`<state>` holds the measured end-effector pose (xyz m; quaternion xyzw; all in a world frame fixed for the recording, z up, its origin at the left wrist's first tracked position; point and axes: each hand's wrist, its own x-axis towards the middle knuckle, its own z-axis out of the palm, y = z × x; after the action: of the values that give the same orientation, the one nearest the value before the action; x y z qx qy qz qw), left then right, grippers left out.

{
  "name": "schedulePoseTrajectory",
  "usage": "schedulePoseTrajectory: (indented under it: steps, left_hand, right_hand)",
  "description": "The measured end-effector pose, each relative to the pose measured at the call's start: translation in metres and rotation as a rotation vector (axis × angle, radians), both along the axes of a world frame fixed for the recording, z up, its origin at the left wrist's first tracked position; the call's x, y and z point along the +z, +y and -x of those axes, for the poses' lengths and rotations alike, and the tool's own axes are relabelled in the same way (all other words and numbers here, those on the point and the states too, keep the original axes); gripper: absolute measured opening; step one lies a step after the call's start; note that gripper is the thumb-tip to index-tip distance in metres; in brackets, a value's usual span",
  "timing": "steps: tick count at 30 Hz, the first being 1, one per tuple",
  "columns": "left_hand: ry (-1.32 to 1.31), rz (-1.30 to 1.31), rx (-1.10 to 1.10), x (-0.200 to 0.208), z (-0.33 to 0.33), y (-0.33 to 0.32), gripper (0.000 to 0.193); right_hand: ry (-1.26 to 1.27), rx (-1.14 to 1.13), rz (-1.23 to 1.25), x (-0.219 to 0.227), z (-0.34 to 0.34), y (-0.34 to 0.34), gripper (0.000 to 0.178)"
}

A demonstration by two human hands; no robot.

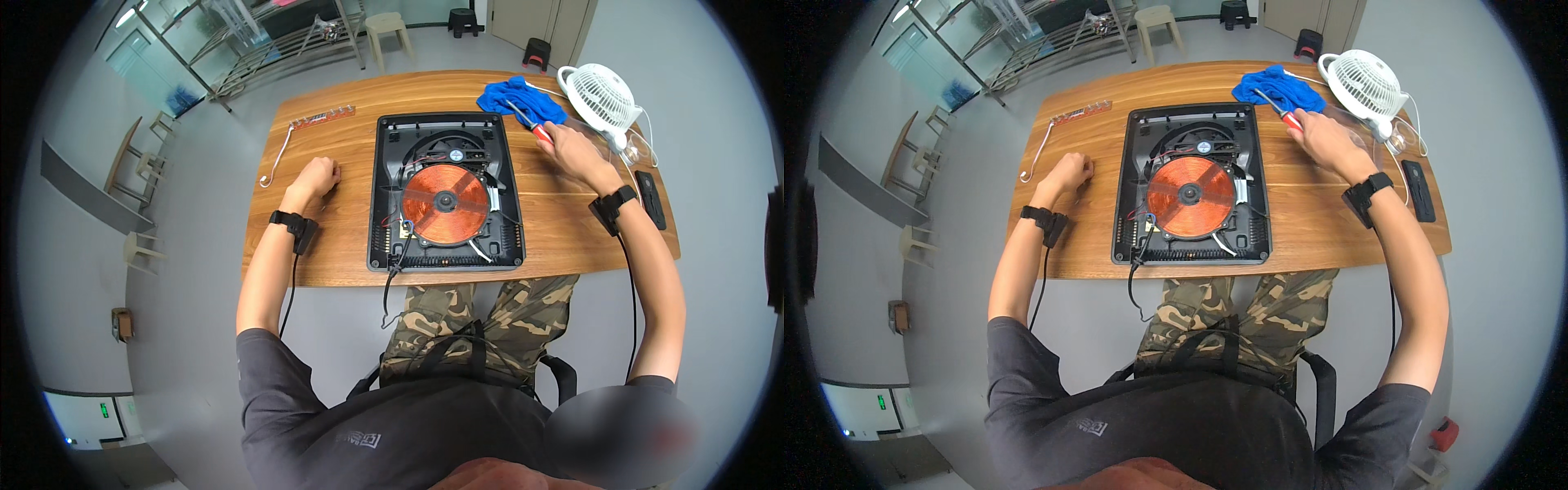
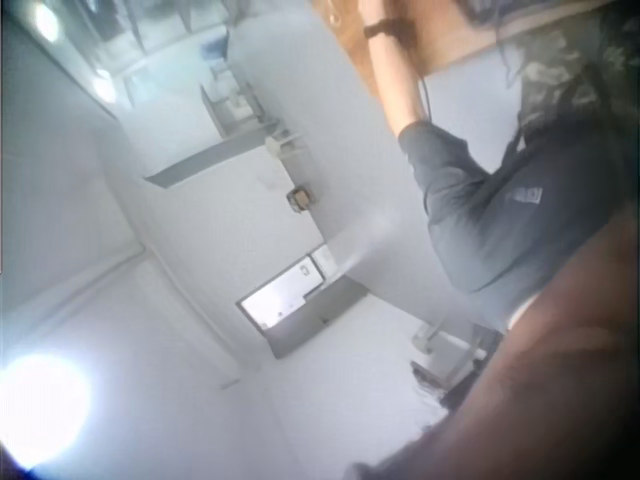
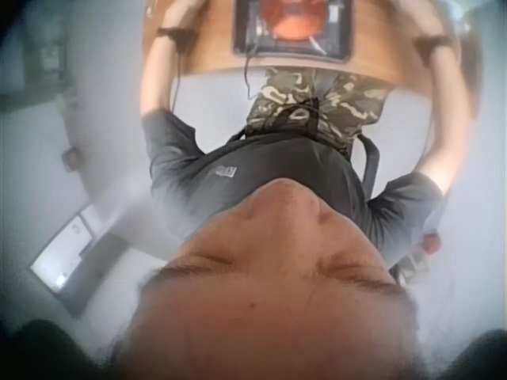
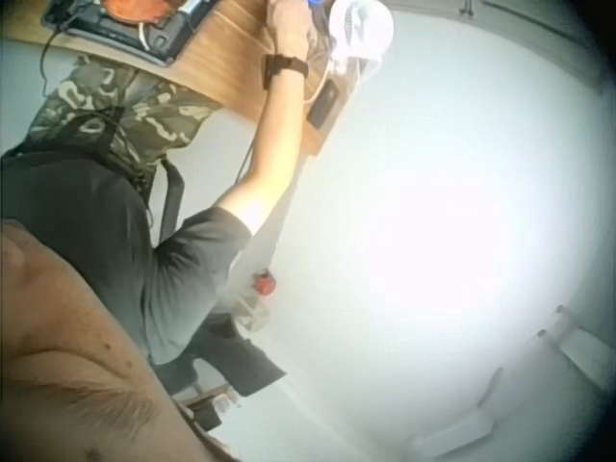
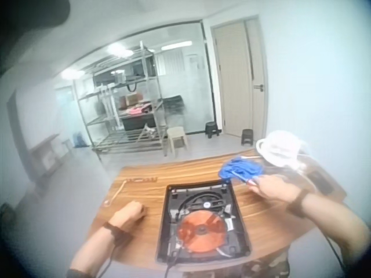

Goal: The person assembles an electronic device on a wooden table, using a screwdriver to fasten screws into a circuit board and securing a copper-colored fan component. The person handles screws, a screwdriver, and the device casing while seated.

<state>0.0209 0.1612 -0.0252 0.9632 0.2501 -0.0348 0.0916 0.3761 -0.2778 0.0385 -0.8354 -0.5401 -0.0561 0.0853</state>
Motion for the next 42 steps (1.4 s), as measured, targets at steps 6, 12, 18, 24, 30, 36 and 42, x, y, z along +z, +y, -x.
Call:
schedulePoseTrajectory:
  steps: [6,12,18,24,30,36,42]
  left_hand:
    - [-0.025,-0.008,-0.006,0.004,0.001,-0.007,0.012]
    - [-0.126,0.051,0.029,0.011,0.0,0.004,0.013]
    - [-0.423,-0.015,-0.067,0.058,-0.031,-0.027,0.012]
    - [-0.423,0.033,-0.348,0.082,-0.109,-0.089,0.016]
    - [-0.434,0.24,-0.479,0.075,-0.163,-0.138,0.026]
    - [-0.364,0.255,-0.543,0.069,-0.17,-0.154,0.018]
    - [-0.418,0.088,-0.431,0.084,-0.131,-0.107,0.015]
  right_hand:
    - [0.071,0.061,-0.003,0.019,0.006,0.008,0.038]
    - [0.105,0.035,0.012,0.031,0.013,0.016,0.039]
    - [0.144,0.124,-0.022,0.032,0.011,0.022,0.035]
    - [0.137,0.145,-0.061,0.048,0.008,0.017,0.032]
    - [0.192,0.241,-0.201,0.065,0.018,0.005,0.03]
    - [0.208,0.253,-0.164,0.075,0.029,-0.002,0.031]
    - [0.193,0.254,-0.174,0.059,0.029,0.009,0.031]
